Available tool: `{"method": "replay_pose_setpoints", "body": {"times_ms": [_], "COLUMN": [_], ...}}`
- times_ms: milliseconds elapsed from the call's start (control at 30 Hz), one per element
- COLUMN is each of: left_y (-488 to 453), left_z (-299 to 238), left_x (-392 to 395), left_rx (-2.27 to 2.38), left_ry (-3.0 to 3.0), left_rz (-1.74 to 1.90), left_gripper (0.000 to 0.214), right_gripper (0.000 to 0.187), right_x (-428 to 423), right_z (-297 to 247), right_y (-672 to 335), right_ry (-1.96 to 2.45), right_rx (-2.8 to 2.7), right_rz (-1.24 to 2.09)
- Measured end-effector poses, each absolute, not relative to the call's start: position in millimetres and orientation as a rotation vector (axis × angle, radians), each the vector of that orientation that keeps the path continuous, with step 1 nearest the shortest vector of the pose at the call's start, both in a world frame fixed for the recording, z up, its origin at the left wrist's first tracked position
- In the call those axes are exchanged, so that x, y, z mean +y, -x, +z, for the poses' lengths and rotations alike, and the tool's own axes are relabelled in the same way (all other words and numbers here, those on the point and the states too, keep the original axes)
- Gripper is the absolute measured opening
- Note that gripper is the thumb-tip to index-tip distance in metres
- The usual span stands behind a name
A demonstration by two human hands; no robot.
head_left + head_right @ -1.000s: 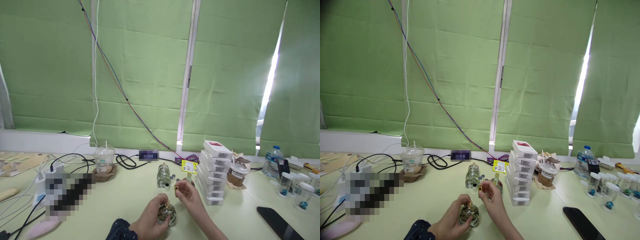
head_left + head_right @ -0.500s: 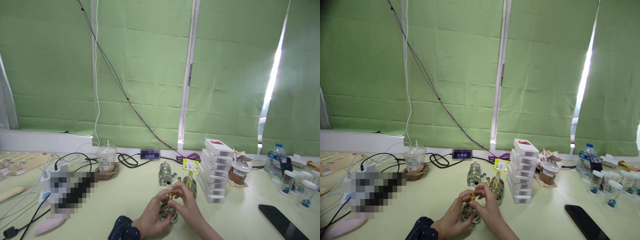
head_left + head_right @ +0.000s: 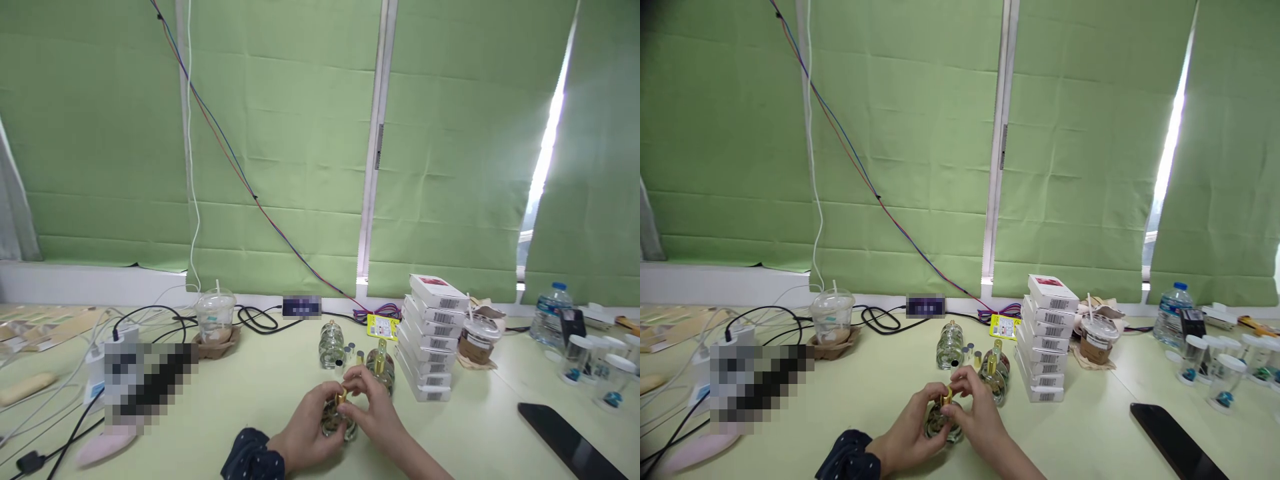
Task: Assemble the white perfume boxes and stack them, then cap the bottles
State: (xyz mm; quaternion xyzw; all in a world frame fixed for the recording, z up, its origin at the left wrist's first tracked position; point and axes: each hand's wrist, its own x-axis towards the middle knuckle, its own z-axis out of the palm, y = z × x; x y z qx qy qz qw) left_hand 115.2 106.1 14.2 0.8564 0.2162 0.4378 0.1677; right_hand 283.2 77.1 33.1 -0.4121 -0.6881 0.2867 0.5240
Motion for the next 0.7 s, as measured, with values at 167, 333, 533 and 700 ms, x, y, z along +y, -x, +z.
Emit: {"method": "replay_pose_setpoints", "body": {"times_ms": [167,333,533,700], "left_y": [-114,-104,-104,-108], "left_z": [12,15,11,-2], "left_x": [107,107,126,150], "left_rx": [0.621,0.581,0.958,1.296], "left_ry": [-2.418,-2.424,-2.162,-2.161], "left_rz": [1.218,1.162,1.099,1.155], "left_gripper": [0.043,0.049,0.04,0.059], "right_gripper": [0.021,0.051,0.061,0.067], "right_x": [76,75,71,65], "right_z": [37,34,33,44], "right_y": [-286,-293,-296,-299], "right_ry": [0.997,1.081,1.255,1.289], "right_rx": [-1.679,-1.787,-1.951,-2.056], "right_rz": [0.741,0.829,0.661,0.569]}}
